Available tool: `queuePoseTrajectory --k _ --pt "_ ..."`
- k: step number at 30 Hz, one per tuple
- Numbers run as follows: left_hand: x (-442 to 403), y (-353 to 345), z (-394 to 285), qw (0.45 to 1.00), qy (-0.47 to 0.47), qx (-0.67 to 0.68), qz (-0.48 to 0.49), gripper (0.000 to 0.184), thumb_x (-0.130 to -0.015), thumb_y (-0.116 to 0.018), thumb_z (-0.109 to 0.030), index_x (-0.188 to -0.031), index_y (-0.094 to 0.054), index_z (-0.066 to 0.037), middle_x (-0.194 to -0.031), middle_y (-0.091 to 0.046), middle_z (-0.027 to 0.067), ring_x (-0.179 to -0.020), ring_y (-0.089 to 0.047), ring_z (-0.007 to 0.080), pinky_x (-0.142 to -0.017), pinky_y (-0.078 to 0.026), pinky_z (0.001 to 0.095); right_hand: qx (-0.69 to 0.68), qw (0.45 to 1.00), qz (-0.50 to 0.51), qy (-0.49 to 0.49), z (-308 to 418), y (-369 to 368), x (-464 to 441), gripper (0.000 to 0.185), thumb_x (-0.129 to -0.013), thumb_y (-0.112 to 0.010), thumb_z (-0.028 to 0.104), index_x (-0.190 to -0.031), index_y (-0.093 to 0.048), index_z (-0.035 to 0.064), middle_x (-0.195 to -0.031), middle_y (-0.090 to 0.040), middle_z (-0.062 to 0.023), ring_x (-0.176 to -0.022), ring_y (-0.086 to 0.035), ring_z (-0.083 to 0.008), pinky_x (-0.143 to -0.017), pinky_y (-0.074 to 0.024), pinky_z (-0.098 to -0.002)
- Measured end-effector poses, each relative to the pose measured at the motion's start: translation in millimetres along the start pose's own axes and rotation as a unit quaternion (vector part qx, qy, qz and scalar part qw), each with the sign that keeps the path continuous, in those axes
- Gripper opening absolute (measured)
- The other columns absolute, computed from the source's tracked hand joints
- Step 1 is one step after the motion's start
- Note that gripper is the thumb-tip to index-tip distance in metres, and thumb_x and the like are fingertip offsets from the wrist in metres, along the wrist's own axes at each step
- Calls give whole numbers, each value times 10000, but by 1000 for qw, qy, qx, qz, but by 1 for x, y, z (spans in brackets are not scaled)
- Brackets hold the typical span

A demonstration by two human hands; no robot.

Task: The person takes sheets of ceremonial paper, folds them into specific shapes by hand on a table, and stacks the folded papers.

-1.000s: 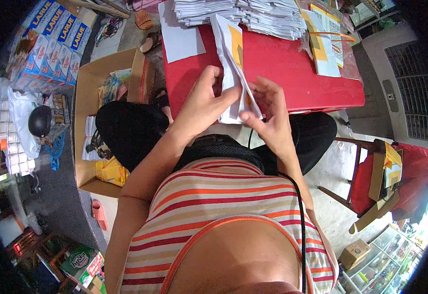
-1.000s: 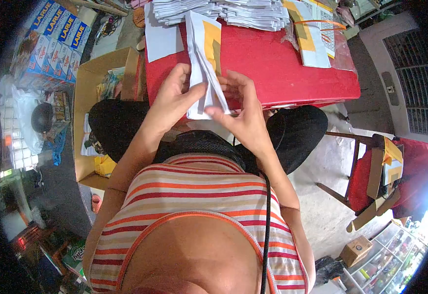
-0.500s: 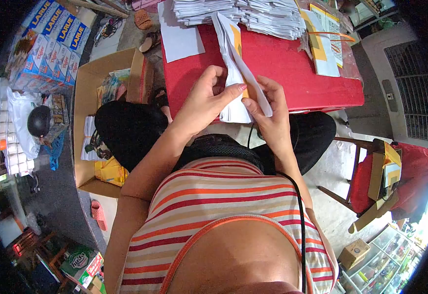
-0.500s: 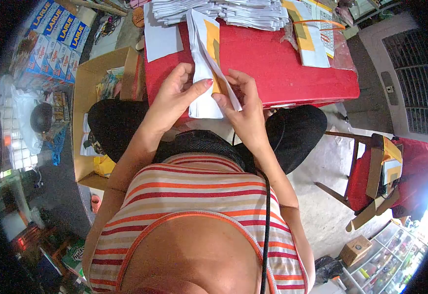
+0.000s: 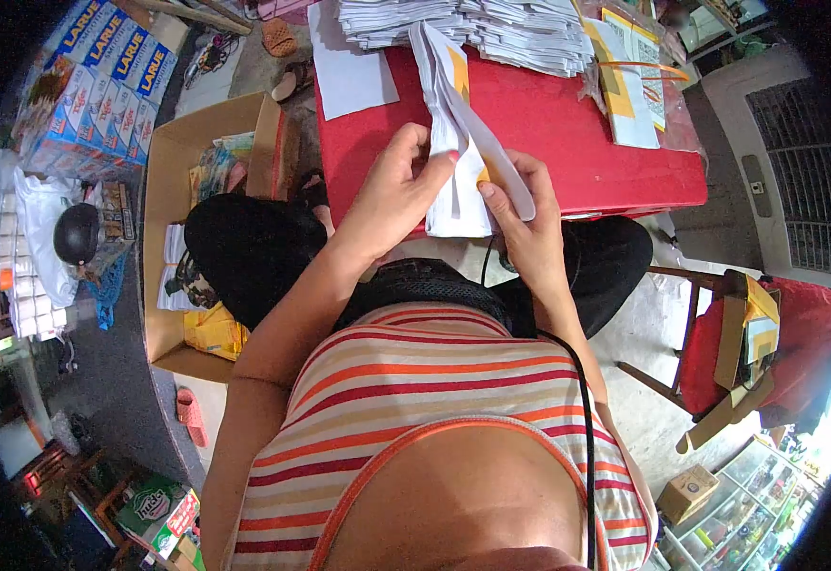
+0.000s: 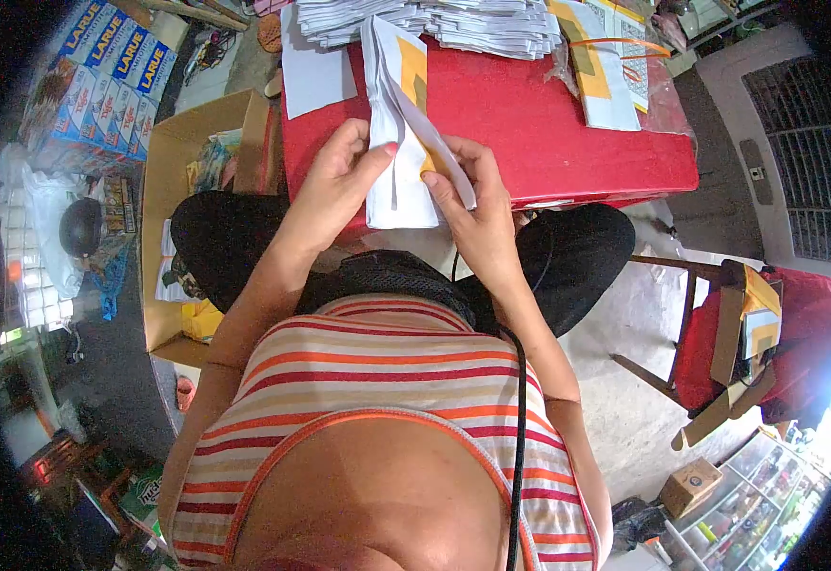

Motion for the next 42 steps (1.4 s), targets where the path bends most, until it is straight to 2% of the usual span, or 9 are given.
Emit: queuePoseTrajectory --k 2,5,9,18,31,34,38,40,42 --pt "2 -1 -2 1000 5 -20 2 253 -977 -621 -125 -1131 -514 44 -1028 -635 108 -920 -611 128 -769 -523 287 -30 999 11 -19 -3 0 1 542 -921 -735 194 -1349 -461 7 -1230 -626 -162 -1126 -606 -213 -959 -497 -355" --pt "3 -3 -8 999 11 -36 3 303 -944 -663 -101 -1152 -501 48 -1042 -636 124 -938 -620 144 -784 -531 296 -49 996 66 24 6 -3 4 946 -751 -873 392 -1427 -353 -17 -1347 -541 -221 -1254 -549 -287 -1072 -443 -417" --pt "1 -5 -6 1000 -11 -25 5 342 -930 -688 -97 -1173 -498 50 -1065 -630 132 -963 -619 155 -800 -529 300 59 992 66 90 15 -4 8 1031 -674 -912 401 -1438 -348 1 -1365 -527 -225 -1252 -554 -300 -1072 -444 -420" --pt "1 -4 -2 999 -1 -48 10 299 -964 -681 -134 -1173 -520 7 -1065 -656 84 -958 -628 113 -812 -527 278 3 997 55 55 5 -4 5 752 -829 -812 127 -1423 -368 7 -1319 -564 -200 -1222 -578 -273 -1032 -474 -395" --pt "-1 4 6 1000 -10 -26 -14 232 -997 -604 -156 -1105 -521 32 -966 -623 88 -855 -586 116 -716 -506 286 -11 997 54 45 3 -3 4 623 -897 -733 73 -1407 -381 2 -1297 -577 -182 -1190 -588 -249 -1020 -480 -385" --pt "-3 8 12 998 17 -55 -27 256 -959 -627 -136 -1105 -505 35 -981 -642 114 -902 -612 144 -758 -517 299 -23 997 57 42 6 -2 3 724 -857 -791 139 -1427 -367 1 -1321 -554 -183 -1197 -582 -257 -1021 -482 -394" --pt "1 4 -3 994 -24 -95 -54 385 -873 -703 -110 -1139 -467 37 -1044 -642 183 -974 -647 227 -816 -536 363 87 976 117 163 47 3 2 945 -745 -848 421 -1474 -371 55 -1447 -442 -225 -1230 -561 -332 -1052 -460 -443" --pt "1 3 -2 996 -4 -70 -54 440 -846 -729 -104 -1158 -454 40 -1067 -636 207 -1000 -653 255 -830 -540 387 338 881 183 277 79 -10 7 854 -761 -797 475 -1436 -456 79 -1474 -426 -203 -1146 -585 -377 -1000 -477 -464" --pt "1 6 -2 985 1 -162 -59 488 -813 -750 -90 -1166 -444 51 -1112 -617 244 -1034 -651 285 -837 -544 416 397 843 211 295 95 -14 7 786 -749 -776 472 -1379 -524 77 -1430 -493 -156 -1062 -596 -370 -929 -486 -464"
Point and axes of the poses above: each hand's wrist, its own x-axis away from the middle knuckle, its own y-axis out of the back of the hand, z = x × y, the point moved 7 cm from there along -x, towards the middle knuckle
